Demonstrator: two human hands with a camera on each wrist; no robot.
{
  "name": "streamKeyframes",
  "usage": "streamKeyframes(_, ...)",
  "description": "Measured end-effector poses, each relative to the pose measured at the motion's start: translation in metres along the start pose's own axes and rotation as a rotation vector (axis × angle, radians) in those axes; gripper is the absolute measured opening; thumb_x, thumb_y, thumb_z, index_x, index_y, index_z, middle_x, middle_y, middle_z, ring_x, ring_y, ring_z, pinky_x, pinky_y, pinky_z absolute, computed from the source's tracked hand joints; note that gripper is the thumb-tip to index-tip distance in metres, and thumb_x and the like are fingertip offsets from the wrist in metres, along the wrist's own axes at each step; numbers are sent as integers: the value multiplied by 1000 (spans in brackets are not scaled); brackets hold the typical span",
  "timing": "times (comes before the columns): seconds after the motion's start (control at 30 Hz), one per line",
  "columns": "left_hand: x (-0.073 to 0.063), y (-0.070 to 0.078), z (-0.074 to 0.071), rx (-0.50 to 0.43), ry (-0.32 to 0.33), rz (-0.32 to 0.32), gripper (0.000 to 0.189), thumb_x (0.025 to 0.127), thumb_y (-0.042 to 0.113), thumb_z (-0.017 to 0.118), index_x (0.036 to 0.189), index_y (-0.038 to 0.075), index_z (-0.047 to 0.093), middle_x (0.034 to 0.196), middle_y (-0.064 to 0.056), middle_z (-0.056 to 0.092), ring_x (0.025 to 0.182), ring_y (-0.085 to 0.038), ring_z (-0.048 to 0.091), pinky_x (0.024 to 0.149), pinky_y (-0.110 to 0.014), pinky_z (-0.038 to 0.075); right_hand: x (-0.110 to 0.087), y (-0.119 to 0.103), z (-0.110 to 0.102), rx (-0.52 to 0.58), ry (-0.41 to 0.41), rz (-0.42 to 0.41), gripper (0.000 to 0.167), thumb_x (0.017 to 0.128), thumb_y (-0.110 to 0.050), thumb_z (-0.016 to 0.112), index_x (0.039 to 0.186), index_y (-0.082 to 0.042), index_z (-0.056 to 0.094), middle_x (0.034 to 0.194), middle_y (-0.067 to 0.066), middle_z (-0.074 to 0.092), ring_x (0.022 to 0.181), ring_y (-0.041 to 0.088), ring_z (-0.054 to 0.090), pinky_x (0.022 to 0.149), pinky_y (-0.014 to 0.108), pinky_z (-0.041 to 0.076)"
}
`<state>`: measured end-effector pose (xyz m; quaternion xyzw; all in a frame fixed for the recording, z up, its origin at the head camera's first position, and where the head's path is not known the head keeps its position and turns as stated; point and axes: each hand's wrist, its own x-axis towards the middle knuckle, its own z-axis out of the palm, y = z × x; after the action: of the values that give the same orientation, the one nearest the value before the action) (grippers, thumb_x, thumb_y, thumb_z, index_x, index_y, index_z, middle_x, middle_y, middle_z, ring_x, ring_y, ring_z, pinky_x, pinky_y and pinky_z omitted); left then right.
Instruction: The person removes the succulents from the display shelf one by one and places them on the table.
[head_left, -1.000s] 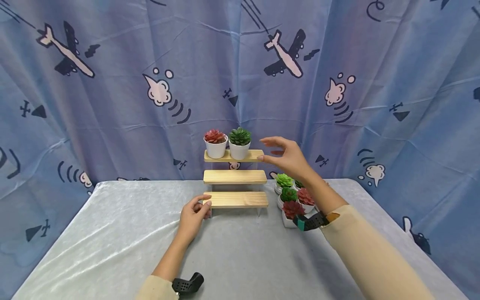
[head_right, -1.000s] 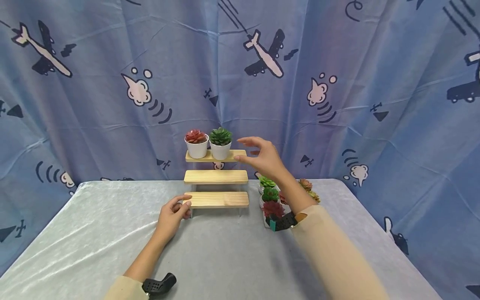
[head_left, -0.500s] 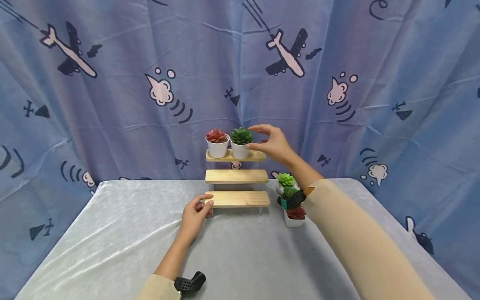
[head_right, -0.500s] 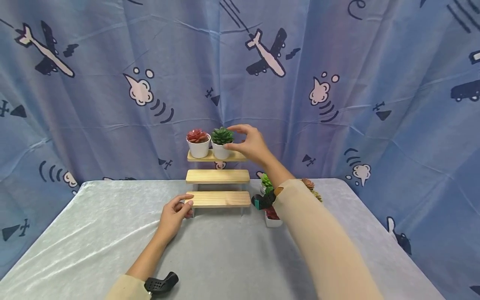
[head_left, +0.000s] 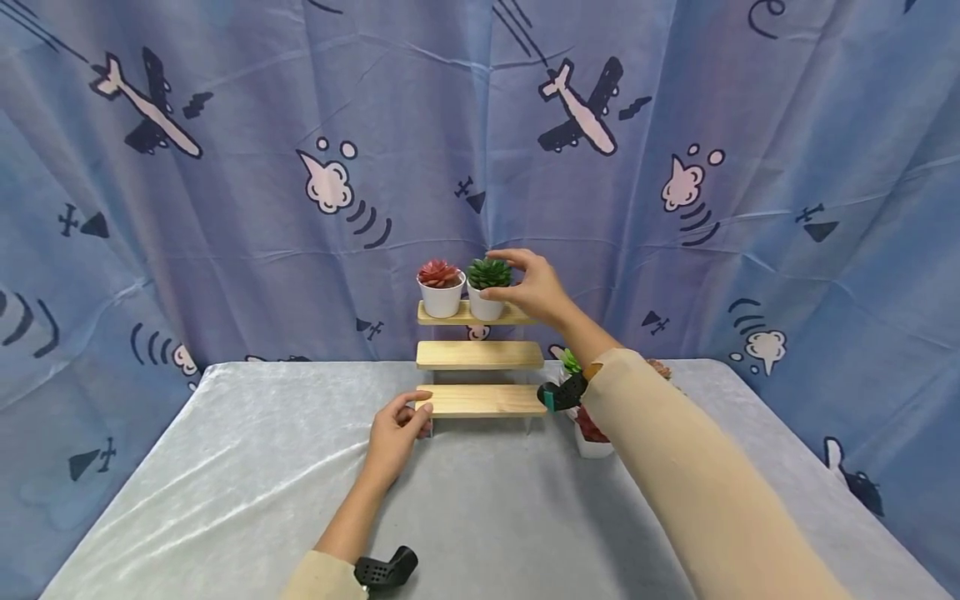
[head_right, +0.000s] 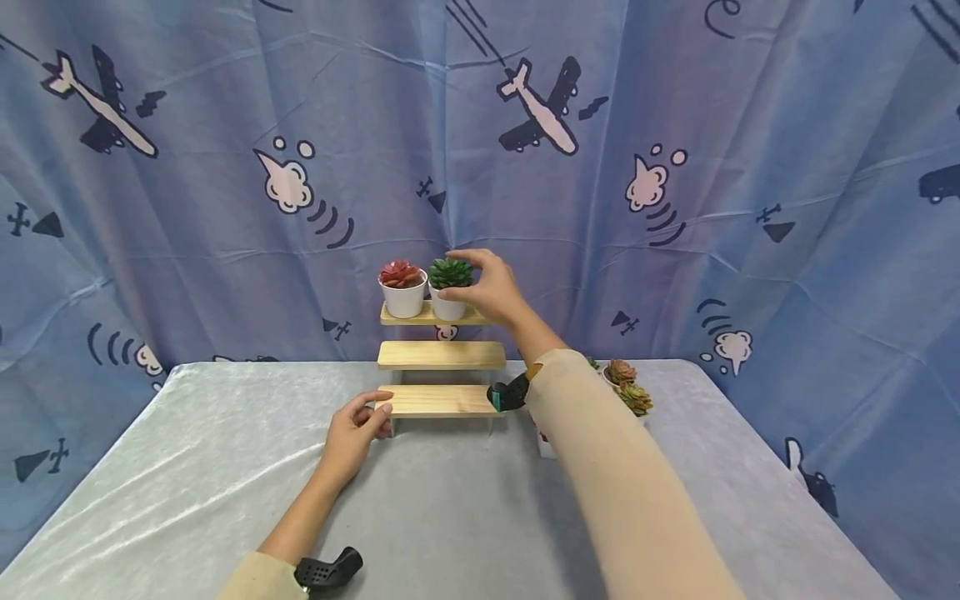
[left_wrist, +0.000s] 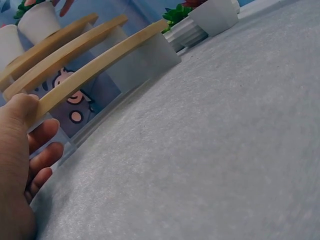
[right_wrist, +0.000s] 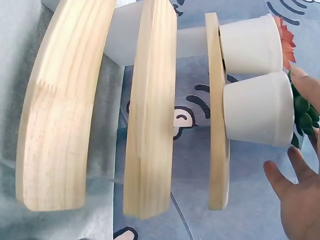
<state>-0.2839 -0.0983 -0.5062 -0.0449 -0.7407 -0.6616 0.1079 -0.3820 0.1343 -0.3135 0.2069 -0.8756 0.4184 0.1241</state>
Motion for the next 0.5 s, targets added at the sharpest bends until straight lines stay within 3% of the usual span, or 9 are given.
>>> streamKeyframes(0.23, 0, 0, -1, 4, 10, 3, 23, 96, 18, 70, 117, 10, 72, 73, -15, 70, 65, -12, 64, 64, -21, 56, 0, 0, 9, 35, 36, 36, 54, 84, -18, 84, 135, -17, 65, 150, 13, 48, 131, 35, 54, 108, 53, 49)
streamKeyframes(0.5, 0, 0, 1, 10, 9, 6, 22, 96, 18, 70, 116, 11, 73, 73, -15, 69, 65, -12, 63, 63, -21, 55, -6, -2, 2, 33, 54, 44, 54, 84, -19, 84, 134, -18, 65, 152, 11, 48, 131, 37, 55, 108, 53, 49)
